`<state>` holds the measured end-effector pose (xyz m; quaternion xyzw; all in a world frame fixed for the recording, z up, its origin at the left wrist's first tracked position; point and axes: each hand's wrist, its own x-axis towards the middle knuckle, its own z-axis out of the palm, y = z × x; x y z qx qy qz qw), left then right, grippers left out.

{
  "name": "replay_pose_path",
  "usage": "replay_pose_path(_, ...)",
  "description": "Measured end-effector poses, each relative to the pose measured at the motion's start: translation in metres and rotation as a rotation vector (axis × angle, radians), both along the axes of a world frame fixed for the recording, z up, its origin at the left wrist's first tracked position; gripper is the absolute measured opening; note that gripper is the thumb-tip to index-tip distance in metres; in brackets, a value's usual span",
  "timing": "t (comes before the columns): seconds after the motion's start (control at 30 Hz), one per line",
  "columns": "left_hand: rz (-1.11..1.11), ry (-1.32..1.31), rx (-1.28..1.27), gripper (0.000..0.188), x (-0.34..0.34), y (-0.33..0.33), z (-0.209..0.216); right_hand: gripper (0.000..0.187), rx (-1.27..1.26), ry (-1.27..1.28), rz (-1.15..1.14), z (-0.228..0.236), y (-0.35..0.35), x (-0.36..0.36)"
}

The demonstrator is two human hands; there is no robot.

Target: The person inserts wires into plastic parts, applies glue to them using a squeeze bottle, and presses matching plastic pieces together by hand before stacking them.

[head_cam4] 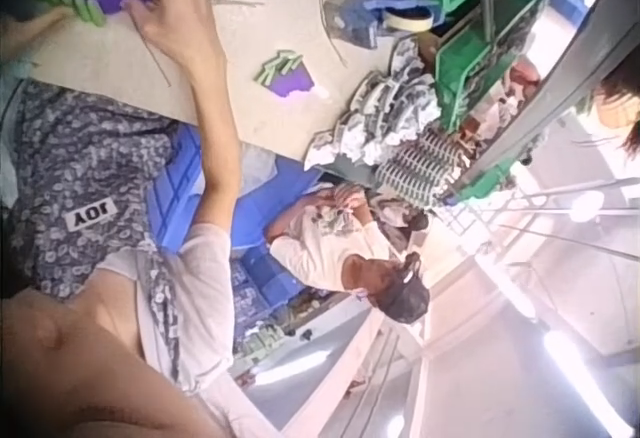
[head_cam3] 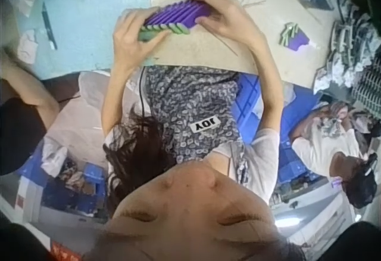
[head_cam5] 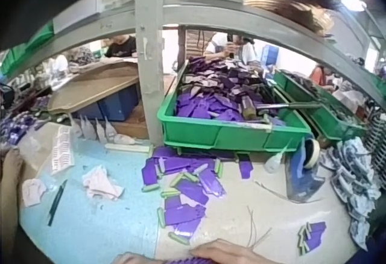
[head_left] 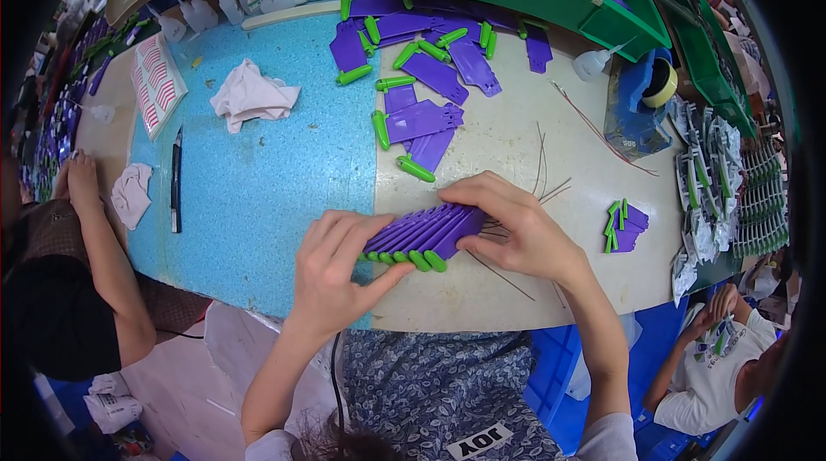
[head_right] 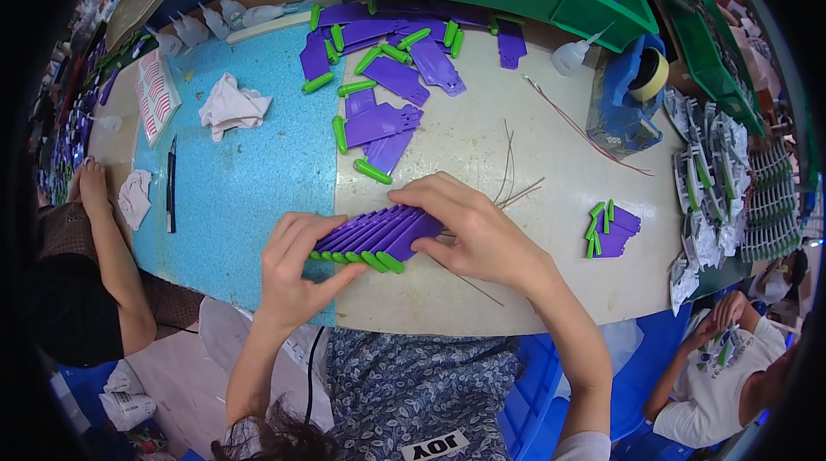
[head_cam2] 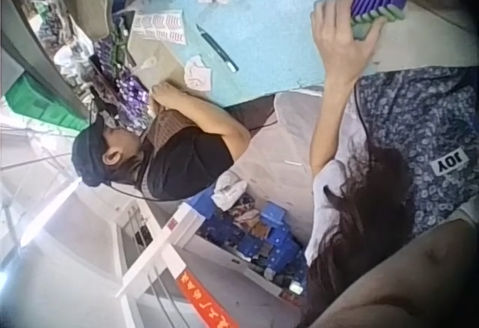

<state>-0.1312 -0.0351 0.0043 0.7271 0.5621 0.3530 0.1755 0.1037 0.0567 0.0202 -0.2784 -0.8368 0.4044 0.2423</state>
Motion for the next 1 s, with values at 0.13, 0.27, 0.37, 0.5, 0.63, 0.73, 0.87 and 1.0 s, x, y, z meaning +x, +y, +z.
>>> replay_pose_path(0.13, -0.038, -0.095, -0.026, 0.05, -0.003, -0.005, -0.003, 0.053, -0.045, -0.051, 0.009, -0.002, -0.002, 0.0)
replay_pose_path(0.27, -0.048, -0.112, -0.057, 0.053, -0.001, -0.006, -0.002, 0.054, 0.009, -0.071, 0.021, -0.002, -0.003, -0.002)
replay_pose_path(0.37, -0.046, -0.094, -0.025, 0.055, -0.002, -0.007, -0.005, 0.052, -0.016, -0.053, -0.015, 0.001, -0.004, -0.003)
replay_pose_path(0.5, 0.016, -0.008, -0.083, 0.053, 0.006, -0.006, 0.007, 0.049, -0.074, -0.044, -0.175, 0.005, -0.008, 0.005)
replay_pose_path(0.63, 0.096, 0.155, -0.014, 0.046, 0.022, -0.001, 0.016, 0.049, -0.102, -0.018, -0.206, -0.003, -0.005, 0.019)
replay_pose_path(0.73, -0.01, 0.153, -0.003, 0.036, 0.038, 0.012, 0.012, 0.048, -0.36, 0.128, -0.246, -0.007, -0.007, 0.028)
replay_pose_path(0.87, -0.055, -0.039, -0.021, 0.025, 0.053, 0.026, 0.006, 0.046, -0.528, 0.213, -0.332, -0.01, -0.01, 0.036)
replay_pose_path(1.0, 0.067, -0.601, -0.197, 0.017, 0.037, 0.03, 0.021, 0.046, -0.147, 0.101, -0.554, -0.001, 0.019, 0.053)
